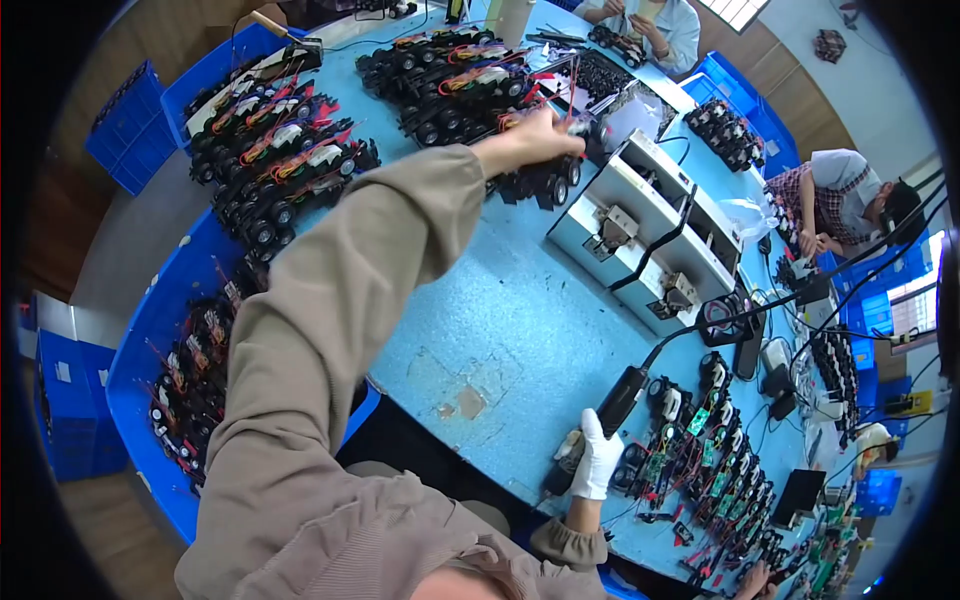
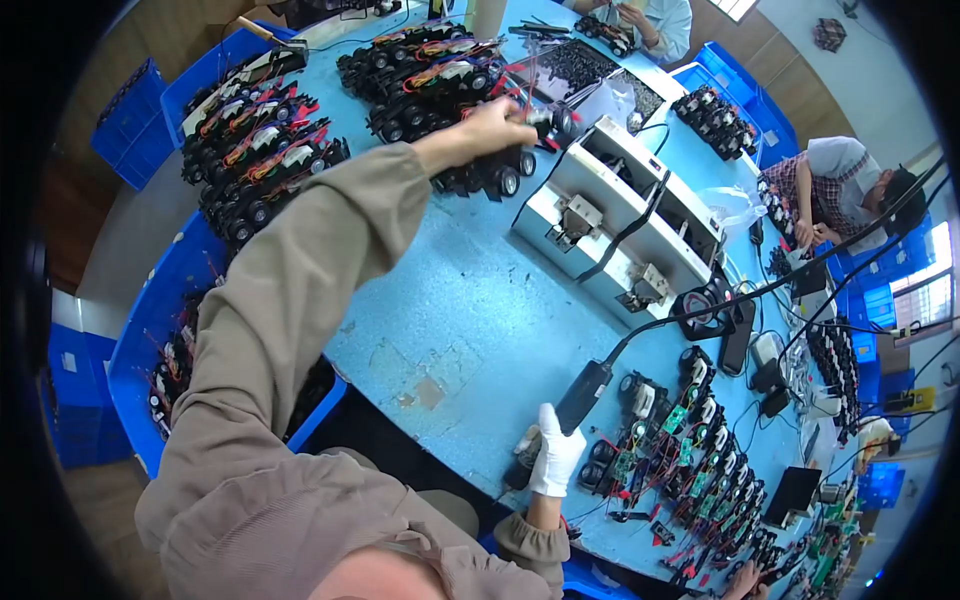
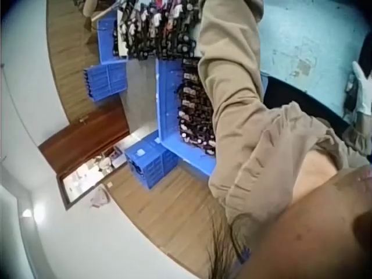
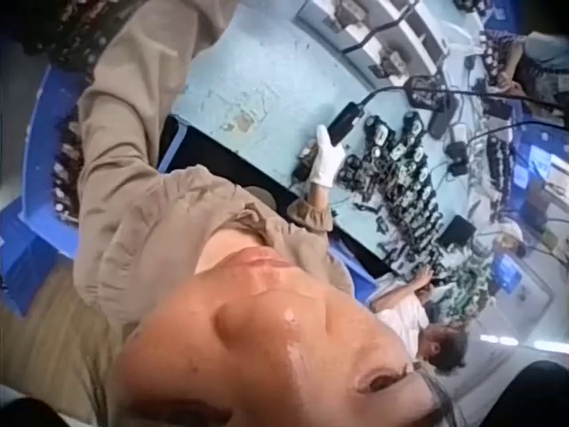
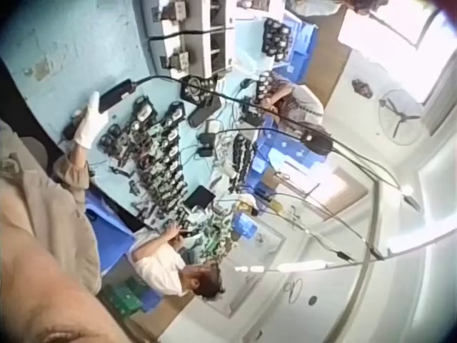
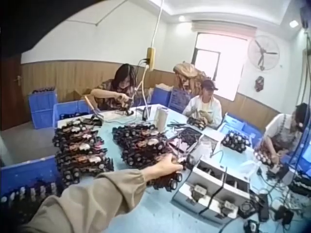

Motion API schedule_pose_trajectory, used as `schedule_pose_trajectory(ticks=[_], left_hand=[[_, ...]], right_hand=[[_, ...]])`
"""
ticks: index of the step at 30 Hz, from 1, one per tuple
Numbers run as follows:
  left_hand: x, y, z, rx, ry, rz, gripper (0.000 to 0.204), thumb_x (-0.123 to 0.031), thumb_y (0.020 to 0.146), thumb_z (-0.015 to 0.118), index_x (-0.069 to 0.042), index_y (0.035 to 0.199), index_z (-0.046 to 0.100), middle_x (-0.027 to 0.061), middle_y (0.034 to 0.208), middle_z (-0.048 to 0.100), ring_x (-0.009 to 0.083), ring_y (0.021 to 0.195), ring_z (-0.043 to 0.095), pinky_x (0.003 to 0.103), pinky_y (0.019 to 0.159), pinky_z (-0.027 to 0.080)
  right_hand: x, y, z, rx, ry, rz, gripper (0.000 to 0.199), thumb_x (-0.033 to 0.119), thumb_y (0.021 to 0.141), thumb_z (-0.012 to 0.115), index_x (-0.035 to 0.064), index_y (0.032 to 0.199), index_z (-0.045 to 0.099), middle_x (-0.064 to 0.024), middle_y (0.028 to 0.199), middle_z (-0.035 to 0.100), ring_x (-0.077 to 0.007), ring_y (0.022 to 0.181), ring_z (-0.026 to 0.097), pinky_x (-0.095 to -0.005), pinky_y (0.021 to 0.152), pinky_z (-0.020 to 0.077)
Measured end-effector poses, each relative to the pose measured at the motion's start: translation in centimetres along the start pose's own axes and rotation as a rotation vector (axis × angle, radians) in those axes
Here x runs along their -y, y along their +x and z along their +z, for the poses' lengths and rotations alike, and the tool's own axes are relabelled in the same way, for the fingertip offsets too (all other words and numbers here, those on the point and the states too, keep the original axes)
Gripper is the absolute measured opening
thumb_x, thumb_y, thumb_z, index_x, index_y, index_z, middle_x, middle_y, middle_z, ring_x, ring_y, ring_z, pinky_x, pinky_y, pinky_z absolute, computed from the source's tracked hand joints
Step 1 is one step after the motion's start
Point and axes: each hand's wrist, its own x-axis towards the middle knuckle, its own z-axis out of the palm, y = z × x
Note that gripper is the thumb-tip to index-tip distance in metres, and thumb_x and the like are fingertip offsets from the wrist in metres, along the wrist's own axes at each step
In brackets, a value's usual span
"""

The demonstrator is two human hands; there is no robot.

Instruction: Assembling the chassis and electronic circuit boards for motorized toy cars using an electric screwdriver on an assembly line.

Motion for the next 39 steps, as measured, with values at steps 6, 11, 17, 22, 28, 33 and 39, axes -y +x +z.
schedule_pose_trajectory(ticks=[6, 11, 17, 22, 28, 33, 39], left_hand=[[6.5, 1.0, 6.5, -0.155, 0.464, 0.169, 0.051, -0.027, 0.068, 0.071, -0.005, 0.107, 0.047, 0.0218, 0.096, 0.06, 0.0385, 0.084, 0.061, 0.044, 0.074, 0.049], [7.0, 0.5, 6.8, -0.323, 0.559, 0.262, 0.046, -0.023, 0.071, 0.071, -0.008, 0.106, 0.045, 0.0215, 0.091, 0.059, 0.0415, 0.084, 0.06, 0.048, 0.072, 0.049], [8.3, 3.3, 5.8, -0.376, 0.623, 0.224, 0.032, -0.023, 0.074, 0.066, -0.009, 0.099, 0.052, 0.0194, 0.093, 0.06, 0.0381, 0.085, 0.061, 0.048, 0.072, 0.049], [12.0, 4.9, -1.6, -0.249, 0.676, 0.372, 0.057, -0.035, 0.076, 0.065, -0.01, 0.124, 0.046, 0.02, 0.107, 0.06, 0.0345, 0.097, 0.06, 0.043, 0.081, 0.048], [9.5, 3.3, -1.1, -0.463, 0.783, 0.602, 0.064, -0.041, 0.075, 0.069, 0.0, 0.12, 0.049, 0.0193, 0.104, 0.061, 0.0316, 0.098, 0.06, 0.039, 0.082, 0.047], [2.6, -9.3, 4.5, -0.216, 0.412, 0.797, 0.035, -0.019, 0.078, 0.069, -0.006, 0.108, 0.059, 0.0116, 0.105, 0.061, 0.0262, 0.095, 0.06, 0.035, 0.079, 0.048], [-1.9, -25.3, 12.5, 0.621, 0.006, 1.01, 0.044, -0.005, 0.068, 0.07, 0.0, 0.109, 0.055, 0.0147, 0.108, 0.055, 0.0317, 0.105, 0.053, 0.038, 0.087, 0.045]], right_hand=[[-0.2, 0.1, 0.2, 0.0, 0.054, -0.006, 0.031, 0.031, 0.079, 0.07, 0.0063, 0.076, 0.052, -0.0053, 0.055, 0.054, -0.0161, 0.039, 0.051, -0.0285, 0.038, 0.0433], [-0.5, -0.2, 0.0, -0.006, 0.092, -0.002, 0.029, 0.029, 0.08, 0.069, 0.0064, 0.076, 0.051, -0.0057, 0.055, 0.054, -0.0171, 0.039, 0.051, -0.0298, 0.038, 0.0444], [-0.4, -1.7, -0.5, -0.098, 0.138, 0.002, 0.024, 0.023, 0.081, 0.069, 0.0055, 0.078, 0.053, -0.0053, 0.056, 0.054, -0.0167, 0.04, 0.052, -0.0294, 0.039, 0.0443], [4.1, -4.9, -3.0, -0.007, -0.142, -0.01, 0.014, 0.012, 0.078, 0.067, 0.0027, 0.081, 0.057, -0.0037, 0.059, 0.056, -0.0124, 0.044, 0.052, -0.0258, 0.042, 0.0422], [9.4, 1.8, -9.9, -0.324, -0.397, -0.22, 0.017, 0.015, 0.074, 0.07, 0.0011, 0.076, 0.06, -0.0021, 0.06, 0.058, -0.0088, 0.048, 0.054, -0.024, 0.046, 0.0433], [9.6, 4.7, -10.2, -0.203, -0.689, -0.11, 0.025, 0.016, 0.068, 0.072, -0.001, 0.079, 0.058, -0.0034, 0.06, 0.058, -0.0103, 0.046, 0.054, -0.0246, 0.044, 0.0443], [5.7, 2.0, -4.0, 0.089, -0.6, -0.089, 0.027, 0.015, 0.063, 0.073, -0.0036, 0.079, 0.061, -0.0064, 0.058, 0.059, -0.0128, 0.045, 0.055, -0.0276, 0.043, 0.0448]])
